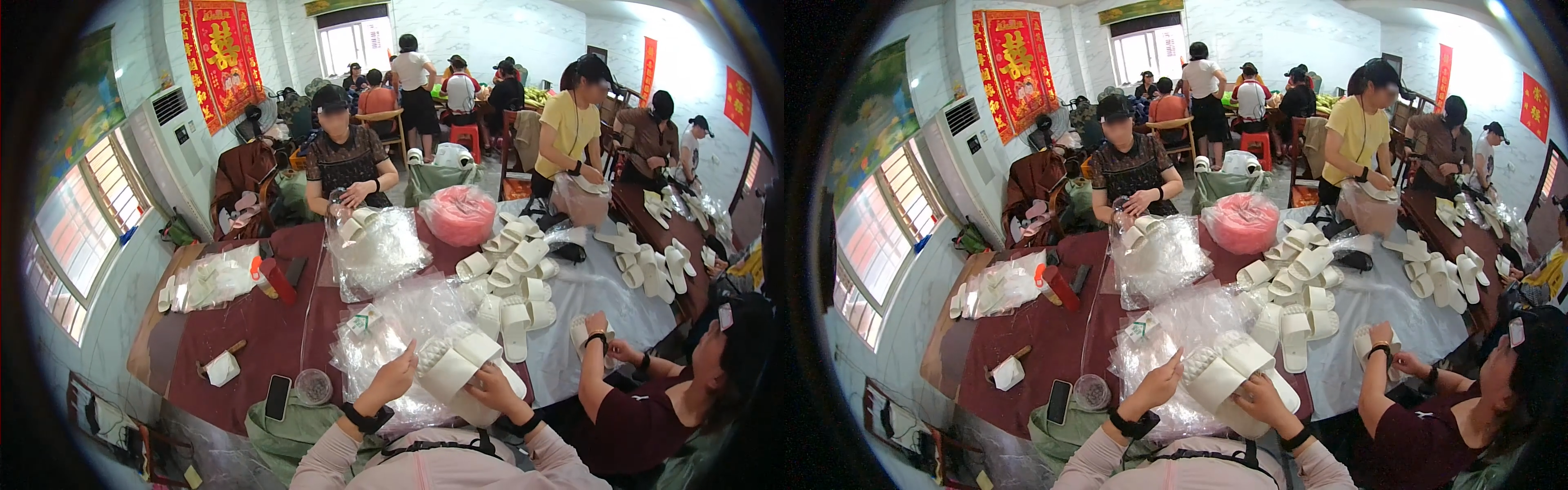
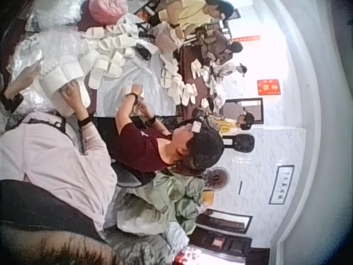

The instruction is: Packing white slippers into plastic bags at a manufacturing facility.

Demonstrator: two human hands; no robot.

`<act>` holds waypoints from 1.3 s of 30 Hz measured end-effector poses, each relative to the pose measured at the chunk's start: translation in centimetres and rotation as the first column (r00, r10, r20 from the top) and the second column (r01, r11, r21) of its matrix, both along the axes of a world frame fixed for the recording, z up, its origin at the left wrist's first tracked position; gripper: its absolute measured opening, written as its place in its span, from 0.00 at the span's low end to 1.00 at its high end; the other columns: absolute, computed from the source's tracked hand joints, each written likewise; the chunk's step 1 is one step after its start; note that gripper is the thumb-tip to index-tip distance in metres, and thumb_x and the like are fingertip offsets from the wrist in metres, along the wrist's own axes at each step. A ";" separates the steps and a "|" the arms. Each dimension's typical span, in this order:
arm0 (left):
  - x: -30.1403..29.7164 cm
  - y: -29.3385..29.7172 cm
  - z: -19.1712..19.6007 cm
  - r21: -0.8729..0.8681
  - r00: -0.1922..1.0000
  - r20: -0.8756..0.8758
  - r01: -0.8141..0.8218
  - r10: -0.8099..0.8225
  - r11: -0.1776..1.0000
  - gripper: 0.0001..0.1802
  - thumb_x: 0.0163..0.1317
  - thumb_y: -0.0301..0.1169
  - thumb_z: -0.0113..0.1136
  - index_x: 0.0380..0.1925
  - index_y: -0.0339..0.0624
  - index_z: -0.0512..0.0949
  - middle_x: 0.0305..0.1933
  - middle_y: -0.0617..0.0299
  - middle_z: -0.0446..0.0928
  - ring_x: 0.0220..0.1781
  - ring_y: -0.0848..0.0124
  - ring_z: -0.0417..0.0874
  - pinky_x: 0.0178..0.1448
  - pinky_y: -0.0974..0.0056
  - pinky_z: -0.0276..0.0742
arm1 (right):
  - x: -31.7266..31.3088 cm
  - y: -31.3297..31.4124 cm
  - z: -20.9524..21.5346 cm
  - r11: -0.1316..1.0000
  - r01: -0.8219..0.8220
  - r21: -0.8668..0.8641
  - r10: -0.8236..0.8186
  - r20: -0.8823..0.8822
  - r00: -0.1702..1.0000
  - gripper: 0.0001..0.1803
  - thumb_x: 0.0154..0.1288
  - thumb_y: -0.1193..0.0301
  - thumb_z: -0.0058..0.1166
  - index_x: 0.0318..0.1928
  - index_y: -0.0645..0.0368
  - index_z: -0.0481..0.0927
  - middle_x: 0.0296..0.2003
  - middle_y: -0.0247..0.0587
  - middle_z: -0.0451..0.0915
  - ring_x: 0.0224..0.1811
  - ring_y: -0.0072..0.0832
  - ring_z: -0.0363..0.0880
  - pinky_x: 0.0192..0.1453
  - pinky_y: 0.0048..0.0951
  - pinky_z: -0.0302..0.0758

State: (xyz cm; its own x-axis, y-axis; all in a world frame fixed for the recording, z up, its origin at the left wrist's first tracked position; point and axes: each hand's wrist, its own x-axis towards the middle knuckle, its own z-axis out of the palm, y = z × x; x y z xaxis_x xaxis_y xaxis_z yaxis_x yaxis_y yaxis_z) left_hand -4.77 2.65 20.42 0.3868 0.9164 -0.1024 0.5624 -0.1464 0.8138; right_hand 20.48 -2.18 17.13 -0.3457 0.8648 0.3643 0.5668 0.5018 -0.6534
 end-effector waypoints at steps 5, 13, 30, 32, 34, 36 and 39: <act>1.5 0.3 -0.2 0.391 0.963 -0.255 0.017 0.091 0.920 0.28 0.63 0.35 0.40 0.61 0.33 0.54 0.59 0.38 0.60 0.55 0.46 0.68 0.54 0.52 0.67 | -2.1 -1.1 1.6 0.978 0.020 0.209 -0.056 0.170 0.984 0.15 0.48 0.73 0.57 0.39 0.59 0.76 0.39 0.47 0.74 0.46 0.46 0.71 0.51 0.40 0.67; 2.1 -0.2 1.0 0.223 0.974 -0.218 0.110 -0.060 0.969 0.32 0.59 0.29 0.43 0.63 0.33 0.47 0.60 0.29 0.54 0.51 0.42 0.70 0.48 0.50 0.70 | -2.2 0.0 0.4 0.926 0.267 0.266 -0.290 0.052 0.956 0.05 0.42 0.79 0.52 0.26 0.62 0.75 0.33 0.47 0.73 0.42 0.44 0.71 0.50 0.40 0.69; 6.9 0.0 -1.3 0.519 0.895 -0.445 0.285 -0.030 0.806 0.30 0.63 0.37 0.40 0.65 0.57 0.48 0.69 0.50 0.46 0.65 0.39 0.52 0.59 0.33 0.49 | -3.5 -1.0 -2.1 0.941 -0.057 0.333 -0.076 0.374 0.924 0.16 0.41 0.73 0.51 0.36 0.60 0.79 0.42 0.43 0.73 0.50 0.41 0.69 0.59 0.41 0.62; 7.0 -0.7 -1.1 0.507 0.879 -0.468 0.356 -0.097 0.785 0.31 0.62 0.36 0.41 0.65 0.60 0.48 0.69 0.50 0.46 0.66 0.40 0.50 0.60 0.33 0.48 | -3.4 -0.7 -2.4 0.957 -0.022 0.288 -0.090 0.371 0.924 0.17 0.44 0.73 0.51 0.39 0.60 0.78 0.42 0.44 0.73 0.49 0.43 0.69 0.58 0.41 0.63; 7.1 -1.7 -0.6 0.484 0.814 -0.550 0.494 -0.188 0.723 0.32 0.61 0.35 0.43 0.65 0.61 0.49 0.69 0.51 0.45 0.66 0.39 0.49 0.61 0.32 0.45 | -3.7 -0.1 -3.6 0.957 0.072 0.282 -0.163 0.312 0.936 0.18 0.46 0.72 0.50 0.42 0.60 0.76 0.43 0.46 0.73 0.49 0.44 0.69 0.58 0.42 0.63; 7.2 -2.7 0.7 0.421 0.772 -0.588 0.548 -0.243 0.722 0.32 0.60 0.34 0.44 0.65 0.61 0.49 0.69 0.51 0.45 0.67 0.39 0.47 0.61 0.32 0.43 | -3.9 0.4 -3.4 0.950 0.167 0.264 -0.235 0.252 0.939 0.19 0.48 0.72 0.50 0.45 0.60 0.75 0.45 0.47 0.72 0.49 0.45 0.69 0.58 0.42 0.63; 7.3 -3.6 0.1 0.383 0.772 -0.530 0.587 -0.350 0.713 0.30 0.61 0.36 0.43 0.65 0.62 0.51 0.70 0.53 0.42 0.68 0.40 0.43 0.62 0.32 0.39 | -4.1 1.5 -2.6 0.877 0.058 0.477 -0.220 0.289 0.932 0.19 0.47 0.68 0.51 0.42 0.61 0.75 0.41 0.47 0.73 0.51 0.47 0.66 0.55 0.43 0.63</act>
State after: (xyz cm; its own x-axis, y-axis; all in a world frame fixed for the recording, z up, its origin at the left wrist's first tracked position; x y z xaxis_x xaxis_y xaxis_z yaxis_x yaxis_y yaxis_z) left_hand 2.50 -0.97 20.52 0.8117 0.5801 0.0684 0.5467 -0.7956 0.2610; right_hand 16.42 -0.66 14.52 -0.4021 0.6784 0.6149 0.7916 0.5950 -0.1388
